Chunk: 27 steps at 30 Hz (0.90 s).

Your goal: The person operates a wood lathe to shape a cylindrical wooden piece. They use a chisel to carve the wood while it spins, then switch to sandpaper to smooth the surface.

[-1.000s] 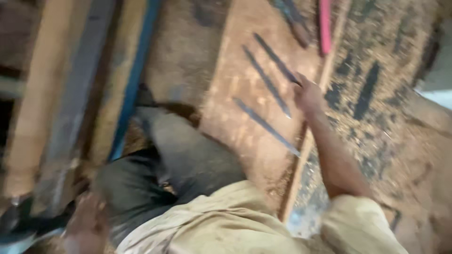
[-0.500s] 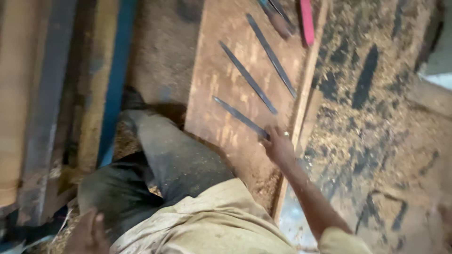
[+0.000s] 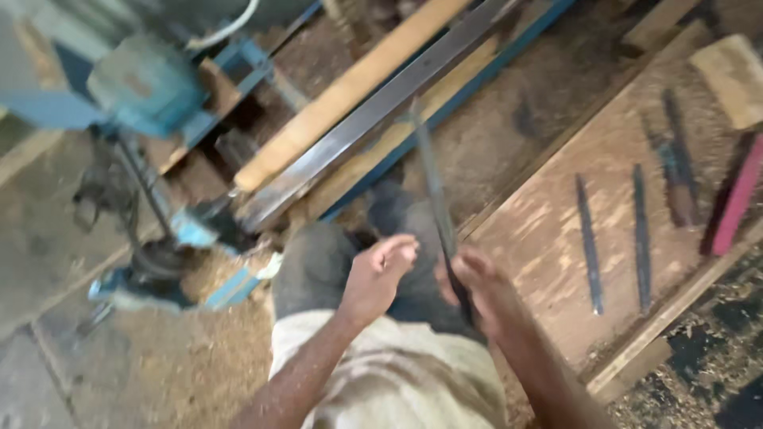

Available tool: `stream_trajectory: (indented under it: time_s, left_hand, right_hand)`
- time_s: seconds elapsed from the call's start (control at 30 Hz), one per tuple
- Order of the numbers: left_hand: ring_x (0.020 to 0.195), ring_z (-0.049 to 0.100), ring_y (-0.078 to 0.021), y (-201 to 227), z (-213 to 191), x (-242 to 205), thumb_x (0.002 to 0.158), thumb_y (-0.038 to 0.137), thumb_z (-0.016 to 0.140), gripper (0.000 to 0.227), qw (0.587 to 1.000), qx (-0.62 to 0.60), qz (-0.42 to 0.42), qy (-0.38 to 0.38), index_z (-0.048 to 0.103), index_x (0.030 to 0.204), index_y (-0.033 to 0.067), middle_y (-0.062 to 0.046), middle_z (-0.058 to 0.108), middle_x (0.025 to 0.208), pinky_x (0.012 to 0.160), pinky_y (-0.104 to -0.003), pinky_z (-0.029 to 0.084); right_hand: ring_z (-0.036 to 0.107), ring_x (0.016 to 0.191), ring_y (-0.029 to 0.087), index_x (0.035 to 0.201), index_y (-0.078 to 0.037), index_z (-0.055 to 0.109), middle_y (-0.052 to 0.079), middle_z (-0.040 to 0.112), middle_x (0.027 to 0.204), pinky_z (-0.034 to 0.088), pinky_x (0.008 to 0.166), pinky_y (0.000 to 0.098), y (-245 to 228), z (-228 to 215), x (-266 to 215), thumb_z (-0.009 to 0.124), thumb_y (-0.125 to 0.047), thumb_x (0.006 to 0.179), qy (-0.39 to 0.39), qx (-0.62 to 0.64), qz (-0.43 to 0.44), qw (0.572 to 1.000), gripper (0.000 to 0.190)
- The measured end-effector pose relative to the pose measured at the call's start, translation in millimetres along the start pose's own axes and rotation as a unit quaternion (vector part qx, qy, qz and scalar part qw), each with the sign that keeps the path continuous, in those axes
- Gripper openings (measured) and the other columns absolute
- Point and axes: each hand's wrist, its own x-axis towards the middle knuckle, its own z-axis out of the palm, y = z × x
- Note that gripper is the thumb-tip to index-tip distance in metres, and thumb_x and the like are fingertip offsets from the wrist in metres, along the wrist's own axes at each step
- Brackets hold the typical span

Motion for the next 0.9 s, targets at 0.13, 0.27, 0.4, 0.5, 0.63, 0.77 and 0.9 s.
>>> stream_trajectory:
  time_s: [0.13,0.27,0.4,0.5,0.63,0.77,0.9]
  left_hand:
    - [0.103,0.072,-0.0192,0.3,-27.7,-33.9,0.105,0.035,0.053,0.046,0.987,-0.144,-0.062,0.021,0.067,0.123,-0.0051,-0.012,0.076,0.116,0.089,-0.033,0.060]
    - [0.100,0.073,-0.0208,16.1,-59.6,-63.7,0.106,0.039,0.051,0.051,0.979,-0.199,-0.019,0.046,0.067,0.120,-0.0071,-0.013,0.075,0.110,0.089,-0.036,0.062]
    - [0.100,0.071,-0.0147,9.0,-71.3,-81.7,0.102,0.028,0.060,0.038,0.988,-0.152,0.004,0.024,0.066,0.121,-0.0046,-0.009,0.076,0.109,0.090,-0.031,0.059]
    - [0.089,0.066,-0.0114,1.2,-71.8,-87.9,0.100,0.019,0.069,0.028,0.995,-0.078,0.003,0.061,0.074,0.113,-0.0047,-0.007,0.076,0.099,0.081,-0.029,0.055]
    - [0.078,0.054,-0.0087,-4.0,-73.2,-98.2,0.100,0.017,0.073,0.021,0.998,0.028,0.007,0.056,0.074,0.107,-0.0024,-0.007,0.069,0.083,0.064,-0.031,0.047]
    - [0.085,0.070,-0.0260,-27.1,-106.0,-97.1,0.097,0.009,0.066,0.023,0.975,0.201,0.097,-0.010,0.069,0.118,0.0003,-0.015,0.074,0.095,0.074,-0.040,0.057]
    - [0.092,0.074,-0.0283,-45.3,-170.0,-47.6,0.107,0.009,0.043,0.045,0.869,0.470,-0.136,-0.071,0.046,0.152,0.0133,-0.012,0.069,0.114,0.076,-0.042,0.064]
  right_hand:
    - [0.074,0.088,0.025,0.120,-0.002,0.058,0.016,0.072,0.109,0.061,0.076,0.0377,-24.6,72.0,43.8,0.058,-0.005,0.102,-0.068,0.073,-0.080,0.992,0.018]
    - [0.075,0.086,0.029,0.118,-0.001,0.054,0.021,0.071,0.109,0.064,0.076,0.0411,-42.4,139.4,56.0,0.057,-0.001,0.103,-0.080,0.037,-0.131,0.987,0.016]
    - [0.075,0.090,0.029,0.120,0.005,0.053,0.024,0.070,0.113,0.066,0.079,0.0412,-36.2,170.0,52.7,0.057,-0.001,0.104,-0.080,-0.033,-0.145,0.986,0.017]
    - [0.075,0.085,0.025,0.119,0.001,0.050,0.019,0.072,0.110,0.064,0.075,0.0387,-20.0,175.2,55.2,0.058,-0.004,0.101,-0.081,-0.069,-0.142,0.984,0.020]
    - [0.062,0.068,0.016,0.120,-0.004,0.052,0.009,0.064,0.089,0.053,0.061,0.0320,10.2,175.9,59.1,0.059,-0.015,0.102,-0.055,-0.056,-0.121,0.989,0.023]
    - [0.047,0.056,0.010,0.115,-0.003,0.061,0.001,0.054,0.072,0.039,0.050,0.0271,56.6,152.9,50.4,0.057,-0.030,0.104,-0.026,-0.222,-0.065,0.972,0.029]
    - [0.045,0.054,0.010,0.114,-0.009,0.061,0.002,0.058,0.073,0.037,0.049,0.0298,98.0,129.7,62.7,0.059,-0.030,0.096,0.099,-0.298,0.162,0.936,0.028]
